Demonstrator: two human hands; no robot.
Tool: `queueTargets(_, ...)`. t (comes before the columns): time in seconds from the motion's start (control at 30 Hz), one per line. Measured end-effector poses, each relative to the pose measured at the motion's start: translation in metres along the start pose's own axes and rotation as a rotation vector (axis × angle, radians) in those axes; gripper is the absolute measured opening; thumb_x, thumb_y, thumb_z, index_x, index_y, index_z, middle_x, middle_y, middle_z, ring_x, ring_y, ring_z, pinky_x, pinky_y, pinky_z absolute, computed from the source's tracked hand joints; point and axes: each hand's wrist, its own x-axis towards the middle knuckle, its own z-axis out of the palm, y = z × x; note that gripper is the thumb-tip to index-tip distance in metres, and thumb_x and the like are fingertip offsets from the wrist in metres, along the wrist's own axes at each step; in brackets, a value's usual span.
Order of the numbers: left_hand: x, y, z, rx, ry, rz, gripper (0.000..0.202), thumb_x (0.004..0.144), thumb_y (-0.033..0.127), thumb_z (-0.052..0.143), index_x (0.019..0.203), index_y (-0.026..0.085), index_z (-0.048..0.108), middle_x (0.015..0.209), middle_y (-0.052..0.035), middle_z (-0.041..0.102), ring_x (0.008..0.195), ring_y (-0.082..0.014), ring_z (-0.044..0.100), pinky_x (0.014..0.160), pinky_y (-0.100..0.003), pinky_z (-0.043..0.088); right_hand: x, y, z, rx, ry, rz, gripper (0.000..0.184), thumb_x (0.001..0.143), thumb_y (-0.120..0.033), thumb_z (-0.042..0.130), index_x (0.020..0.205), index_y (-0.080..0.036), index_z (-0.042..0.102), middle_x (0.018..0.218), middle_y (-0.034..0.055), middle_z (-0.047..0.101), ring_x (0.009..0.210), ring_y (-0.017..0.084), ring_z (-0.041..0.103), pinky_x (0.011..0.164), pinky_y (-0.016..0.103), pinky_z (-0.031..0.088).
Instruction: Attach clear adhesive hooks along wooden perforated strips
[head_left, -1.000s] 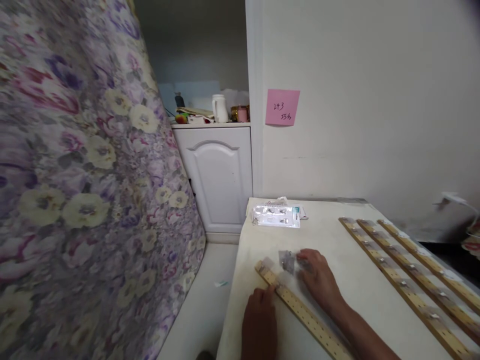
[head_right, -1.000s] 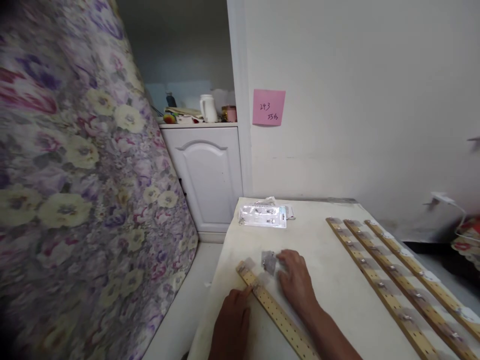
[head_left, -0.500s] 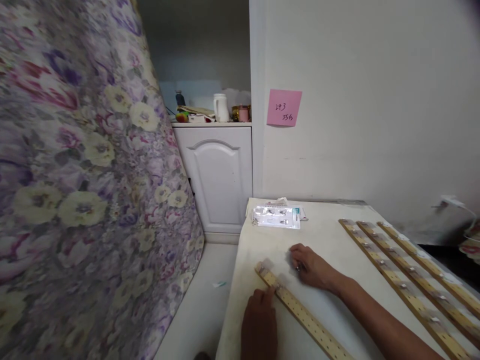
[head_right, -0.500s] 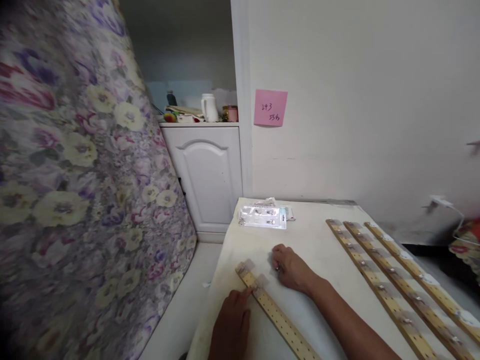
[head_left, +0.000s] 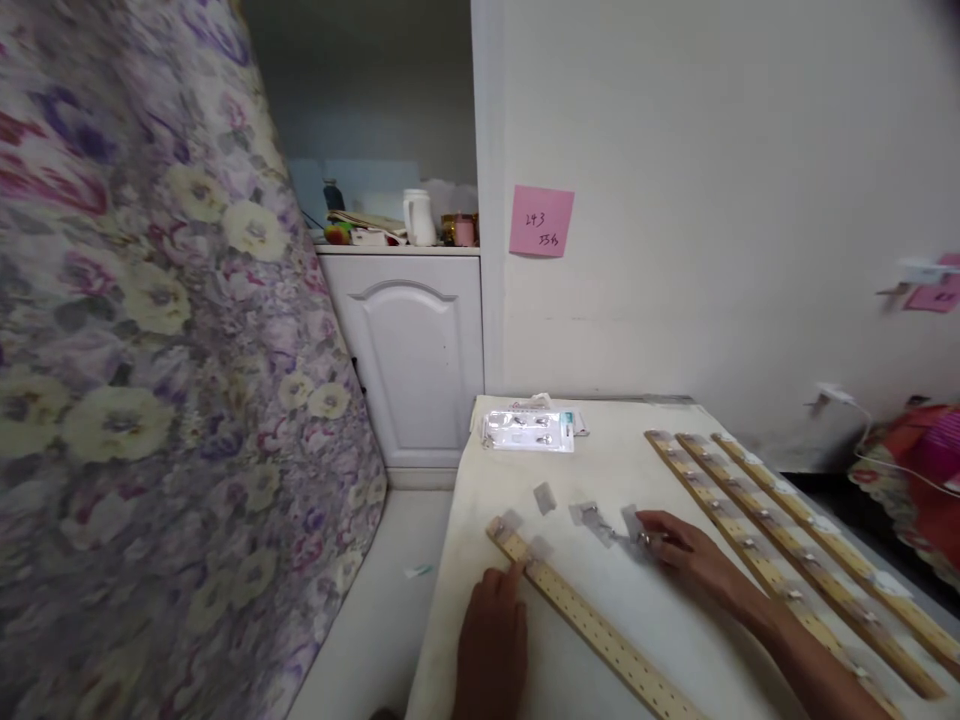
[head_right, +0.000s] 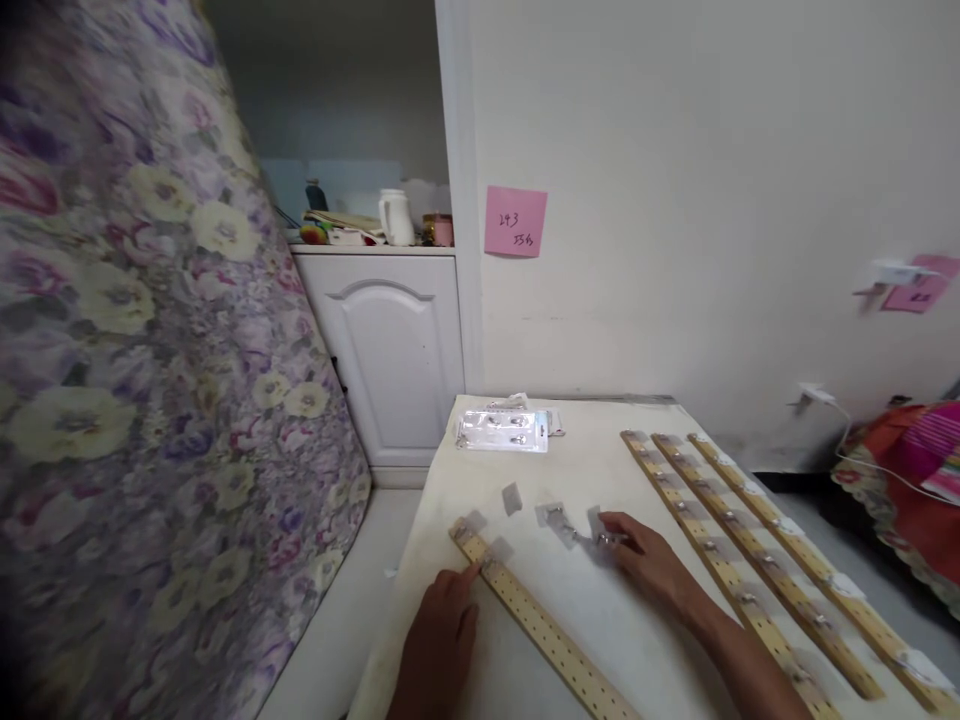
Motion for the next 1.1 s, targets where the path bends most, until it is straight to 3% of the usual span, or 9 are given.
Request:
queueTargets(0.13, 0.001, -0.002, 0.001, -0.01, 0.014, 0.027, 0.05, 0.086, 0.014, 0.034, 0.134, 0.016, 0.048, 0.12, -0.0096, 0.055, 0.111, -0.0202, 0.048, 0.099, -0.03, 0.035, -0.012, 0.001, -0.001, 0.098, -0.039, 0.002, 0.051, 0.062, -0.026, 0.061, 0.112, -0.022, 0.065, 0.128, 0.008, 0.061, 0.117, 0.029, 0.055, 0.095, 0.039, 0.046)
queueTargets(0.23, 0.001, -0.001, 0.0, -0.027, 0.021, 0.027, 0.05, 0.085, 0.013, 0.034, 0.132, 0.016, 0.049, 0.116, -0.0091, 0.056, 0.109, -0.0203, 0.049, 0.097, -0.03, 0.036, -0.017, 0.013, 0.002, 0.14, -0.044, -0.002, 0.053, 0.063, -0.024, 0.059, 0.116, -0.023, 0.063, 0.129, 0.0086, 0.061, 0.116, 0.028, 0.056, 0.094, 0.039, 0.047)
queueTargets(0.37, 0.0, -0.001, -0.001, -0.053, 0.032, 0.032, 0.049, 0.084, 0.013, 0.035, 0.129, 0.016, 0.052, 0.114, -0.0089, 0.057, 0.108, -0.0202, 0.051, 0.096, -0.029, 0.038, -0.02, 0.034, 0.003, 0.105, 0.063, -0.012, 0.05, 0.062, -0.024, 0.053, 0.11, -0.021, 0.063, 0.118, 0.01, 0.066, 0.103, 0.027, 0.063, 0.082, 0.037, 0.052)
queueTargets(0.5, 0.0, -0.005, 0.001, -0.087, 0.058, 0.07, 0.045, 0.084, 0.016, 0.033, 0.125, 0.014, 0.054, 0.113, -0.0101, 0.058, 0.108, -0.0214, 0.052, 0.097, -0.031, 0.039, -0.024, 0.045, -0.005, -0.003, 0.173, -0.055, 0.036, 0.064, -0.027, 0.052, 0.096, -0.02, 0.066, 0.098, 0.0082, 0.072, 0.091, 0.026, 0.066, 0.087, 0.039, 0.049)
queueTargets(0.67, -0.001, -0.01, 0.003, -0.12, 0.092, 0.068, 0.042, 0.085, 0.017, 0.033, 0.119, 0.013, 0.056, 0.112, -0.0112, 0.059, 0.108, -0.022, 0.054, 0.096, -0.034, 0.041, -0.027, 0.026, -0.005, -0.095, 0.301, -0.108, 0.029, 0.072, -0.033, 0.052, 0.095, -0.018, 0.063, 0.092, 0.0087, 0.069, 0.087, 0.026, 0.063, 0.081, 0.038, 0.048)
queueTargets(0.73, -0.001, -0.011, 0.003, -0.133, 0.107, 0.057, 0.04, 0.085, 0.017, 0.033, 0.116, 0.013, 0.057, 0.112, -0.011, 0.059, 0.107, -0.0213, 0.055, 0.096, -0.033, 0.041, -0.03, 0.005, 0.01, -0.089, 0.226, -0.136, 0.026, 0.077, -0.034, 0.051, 0.096, -0.019, 0.061, 0.089, 0.0062, 0.068, 0.082, 0.023, 0.062, 0.075, 0.034, 0.048)
queueTargets(0.8, 0.0, -0.011, 0.003, -0.142, 0.12, 0.051, 0.038, 0.085, 0.017, 0.034, 0.115, 0.013, 0.057, 0.112, -0.0111, 0.059, 0.107, -0.0208, 0.055, 0.097, -0.032, 0.041, -0.035, -0.017, 0.033, -0.094, 0.054, -0.158, 0.021, 0.081, -0.033, 0.048, 0.093, -0.02, 0.06, 0.077, 0.002, 0.064, 0.069, 0.019, 0.059, 0.064, 0.029, 0.045)
queueTargets(0.9, 0.003, -0.011, 0.003, -0.139, 0.135, 0.024, 0.035, 0.084, 0.017, 0.035, 0.111, 0.014, 0.058, 0.109, -0.0101, 0.06, 0.105, -0.0201, 0.056, 0.094, -0.031, 0.041, -0.039, -0.041, 0.073, -0.134, -0.116, -0.213, 0.014, 0.077, -0.024, 0.05, 0.085, -0.021, 0.062, 0.073, -0.0002, 0.063, 0.068, 0.017, 0.057, 0.061, 0.025, 0.042)
queueTargets(1.1, 0.01, -0.005, 0.0, -0.16, 0.157, -0.028, 0.029, 0.082, 0.018, 0.043, 0.107, 0.021, 0.057, 0.094, -0.0018, 0.063, 0.09, -0.0157, 0.059, 0.08, -0.025, 0.042, -0.008, -0.042, 0.122, -0.052, 0.017, -0.146, 0.025, 0.069, -0.018, 0.052, 0.091, -0.019, 0.062, 0.085, 0.0029, 0.064, 0.072, 0.017, 0.055, 0.069, 0.028, 0.042)
